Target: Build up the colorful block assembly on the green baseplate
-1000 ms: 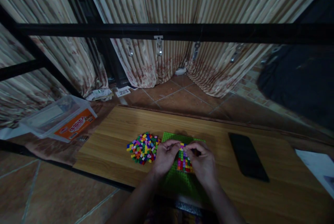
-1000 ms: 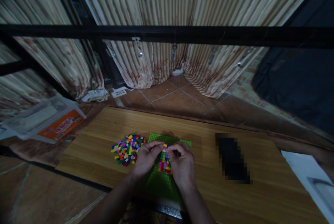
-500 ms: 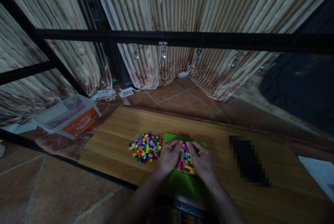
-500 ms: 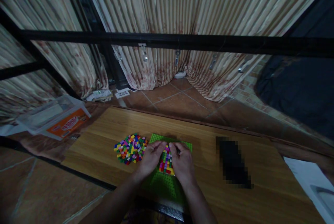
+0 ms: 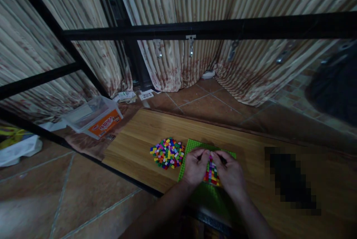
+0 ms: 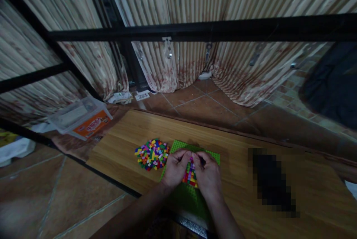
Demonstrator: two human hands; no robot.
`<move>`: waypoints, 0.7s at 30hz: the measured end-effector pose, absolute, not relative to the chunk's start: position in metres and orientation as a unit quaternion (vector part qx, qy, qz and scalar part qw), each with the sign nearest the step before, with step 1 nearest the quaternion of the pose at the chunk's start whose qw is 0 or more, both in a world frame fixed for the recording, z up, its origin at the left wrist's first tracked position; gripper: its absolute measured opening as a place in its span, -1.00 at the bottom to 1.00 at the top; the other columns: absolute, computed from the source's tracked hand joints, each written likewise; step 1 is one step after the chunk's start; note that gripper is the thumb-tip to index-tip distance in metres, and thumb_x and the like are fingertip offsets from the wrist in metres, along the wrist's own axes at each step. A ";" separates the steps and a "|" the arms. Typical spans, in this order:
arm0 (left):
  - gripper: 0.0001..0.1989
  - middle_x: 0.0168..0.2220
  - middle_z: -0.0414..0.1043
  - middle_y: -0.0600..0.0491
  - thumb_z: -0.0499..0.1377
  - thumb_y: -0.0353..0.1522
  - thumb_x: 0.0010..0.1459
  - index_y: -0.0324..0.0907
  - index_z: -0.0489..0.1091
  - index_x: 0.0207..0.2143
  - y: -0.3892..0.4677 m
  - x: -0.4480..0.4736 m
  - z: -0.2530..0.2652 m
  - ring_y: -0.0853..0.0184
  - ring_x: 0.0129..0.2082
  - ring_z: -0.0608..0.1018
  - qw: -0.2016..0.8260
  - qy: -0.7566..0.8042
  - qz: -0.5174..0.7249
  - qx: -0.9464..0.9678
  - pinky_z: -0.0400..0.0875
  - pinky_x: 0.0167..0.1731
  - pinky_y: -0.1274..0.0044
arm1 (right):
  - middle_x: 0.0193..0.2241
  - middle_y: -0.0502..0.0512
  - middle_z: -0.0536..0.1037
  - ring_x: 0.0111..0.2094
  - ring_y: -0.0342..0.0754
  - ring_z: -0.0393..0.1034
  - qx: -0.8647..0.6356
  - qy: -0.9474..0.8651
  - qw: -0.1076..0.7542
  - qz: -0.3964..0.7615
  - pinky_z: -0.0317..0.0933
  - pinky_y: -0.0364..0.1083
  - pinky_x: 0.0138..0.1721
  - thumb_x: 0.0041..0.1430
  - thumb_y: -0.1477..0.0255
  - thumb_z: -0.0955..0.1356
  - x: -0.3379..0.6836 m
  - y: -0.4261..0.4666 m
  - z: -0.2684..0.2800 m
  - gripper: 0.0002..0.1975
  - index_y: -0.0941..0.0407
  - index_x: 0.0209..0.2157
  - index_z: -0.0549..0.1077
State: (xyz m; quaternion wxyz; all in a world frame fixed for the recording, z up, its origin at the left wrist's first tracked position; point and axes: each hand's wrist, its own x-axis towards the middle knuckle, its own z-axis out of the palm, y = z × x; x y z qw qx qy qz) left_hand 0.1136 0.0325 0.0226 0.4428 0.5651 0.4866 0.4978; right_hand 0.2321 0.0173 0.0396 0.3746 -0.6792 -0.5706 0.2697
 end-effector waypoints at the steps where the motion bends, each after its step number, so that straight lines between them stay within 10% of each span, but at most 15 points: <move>1: -0.63 -0.57 0.21 0.14 0.02 -0.21 0.21 -0.19 0.35 -0.57 0.033 0.114 0.023 0.43 -0.49 0.31 0.439 0.489 0.493 0.570 0.27 -0.42 0.61 | -0.39 0.07 0.57 -0.35 -0.03 0.43 -0.679 -0.574 0.372 0.267 0.23 -0.10 -0.29 0.11 0.05 0.24 0.233 0.017 0.039 -0.59 0.08 -0.36 0.51; 9: -0.70 -0.28 0.51 0.00 -0.01 -0.26 0.26 -0.16 0.48 -0.22 0.012 0.101 0.037 0.32 -0.25 0.51 0.357 0.543 0.500 0.573 0.39 -0.15 0.48 | -0.48 0.08 0.58 -0.44 -0.01 0.45 -0.698 -0.578 0.330 0.264 0.25 -0.10 -0.38 0.09 -0.01 0.22 0.235 0.015 0.046 -0.52 0.08 -0.34 0.52; 21: -0.57 -0.09 0.44 -0.11 0.08 -0.58 -0.03 -0.24 0.43 -0.07 0.015 -0.074 0.028 0.20 -0.05 0.46 0.130 0.735 0.308 0.590 0.33 0.04 0.36 | -0.32 0.17 0.60 -0.33 0.06 0.48 -0.719 -0.508 0.406 0.245 0.31 -0.06 -0.31 0.05 0.00 0.27 0.238 -0.002 0.054 -0.48 0.12 -0.22 0.54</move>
